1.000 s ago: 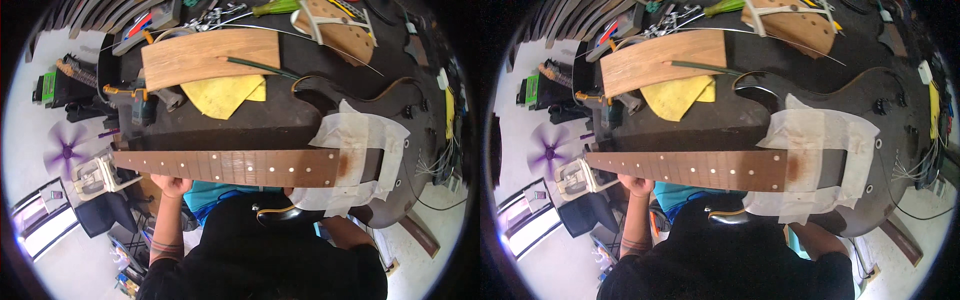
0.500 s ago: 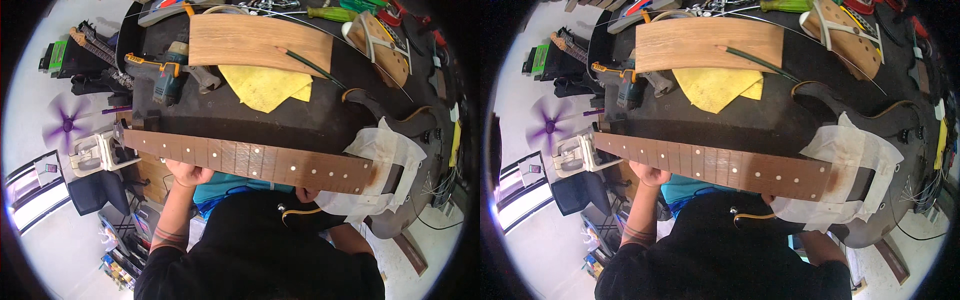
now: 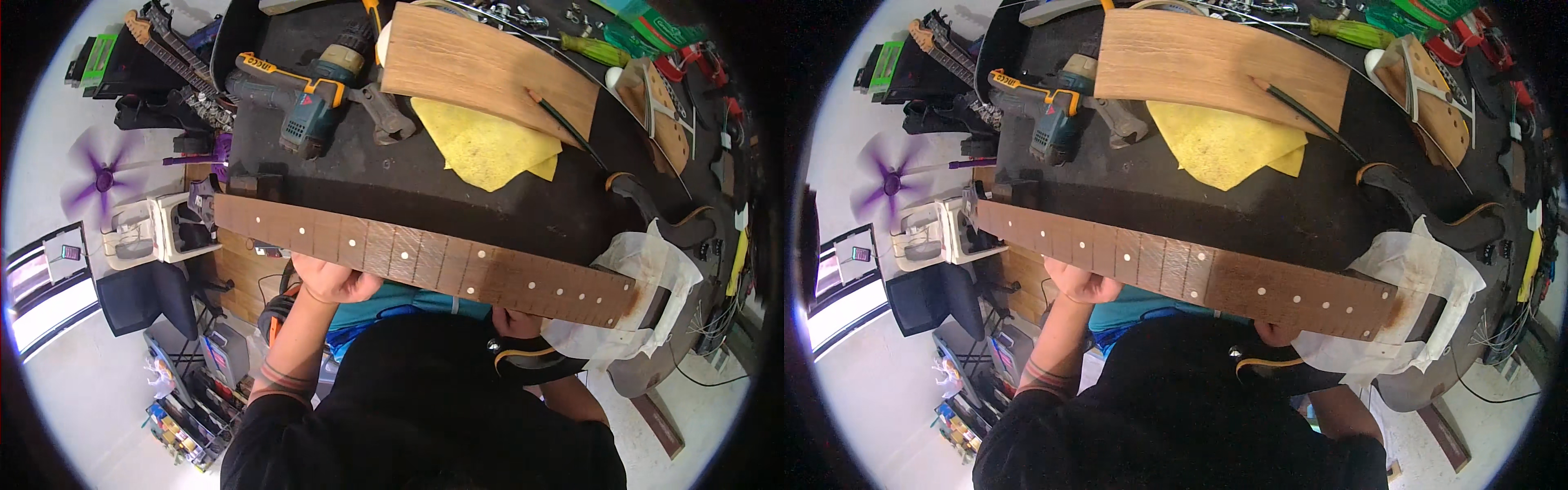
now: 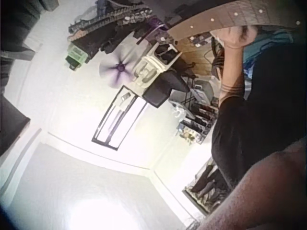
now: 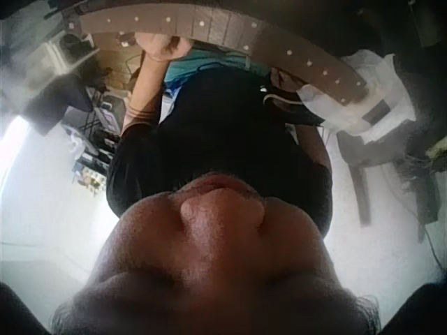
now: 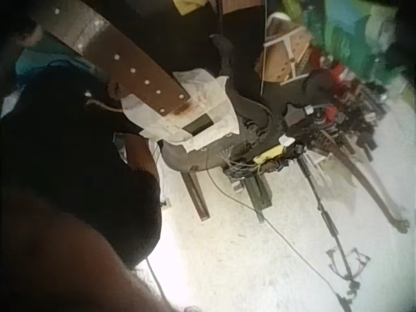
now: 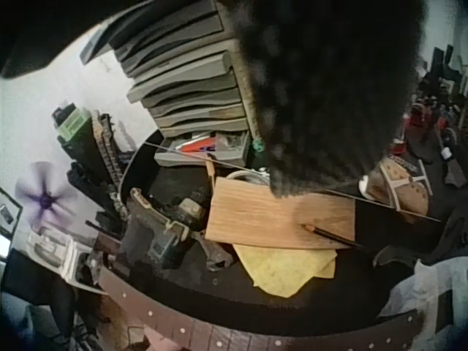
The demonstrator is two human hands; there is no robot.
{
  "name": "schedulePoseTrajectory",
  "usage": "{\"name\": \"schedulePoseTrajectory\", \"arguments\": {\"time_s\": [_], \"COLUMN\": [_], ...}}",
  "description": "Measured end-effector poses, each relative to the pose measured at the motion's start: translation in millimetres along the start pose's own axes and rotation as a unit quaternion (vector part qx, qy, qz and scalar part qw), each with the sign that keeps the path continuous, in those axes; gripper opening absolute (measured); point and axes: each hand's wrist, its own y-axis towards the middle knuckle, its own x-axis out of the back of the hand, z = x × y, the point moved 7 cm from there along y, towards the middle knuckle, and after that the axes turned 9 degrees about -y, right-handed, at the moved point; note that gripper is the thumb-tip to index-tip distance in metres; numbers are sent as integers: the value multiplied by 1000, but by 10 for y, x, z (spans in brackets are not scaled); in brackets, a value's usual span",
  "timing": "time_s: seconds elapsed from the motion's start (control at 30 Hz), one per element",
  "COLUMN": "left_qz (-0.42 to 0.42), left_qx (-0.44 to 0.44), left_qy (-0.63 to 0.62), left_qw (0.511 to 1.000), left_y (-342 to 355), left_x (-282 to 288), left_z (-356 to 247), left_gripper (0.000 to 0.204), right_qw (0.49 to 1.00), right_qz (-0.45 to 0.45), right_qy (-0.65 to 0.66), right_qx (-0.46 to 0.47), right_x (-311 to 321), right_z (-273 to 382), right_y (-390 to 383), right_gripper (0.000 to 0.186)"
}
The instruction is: The person uses a straightedge to check the guitar neck, then uses a long sanding block to level the frets, and finally wipes the fretboard with a brush and cloth.
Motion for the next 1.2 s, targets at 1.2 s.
{"name": "schedulePoseTrajectory", "arguments": {"time_s": [1.2], "left_qz": [-101], "left_qx": [-59], "left_qy": [-91], "left_qw": [989], "left_y": [-37], "left_x": [97], "left_z": [35], "left_gripper": [34], "right_qw": [984], "right_qz": [141], "right_qy": [-93], "right_qx": [-63], "right_x": [-41], "right_z": [312], "right_y": [206], "right_gripper": [34]}}
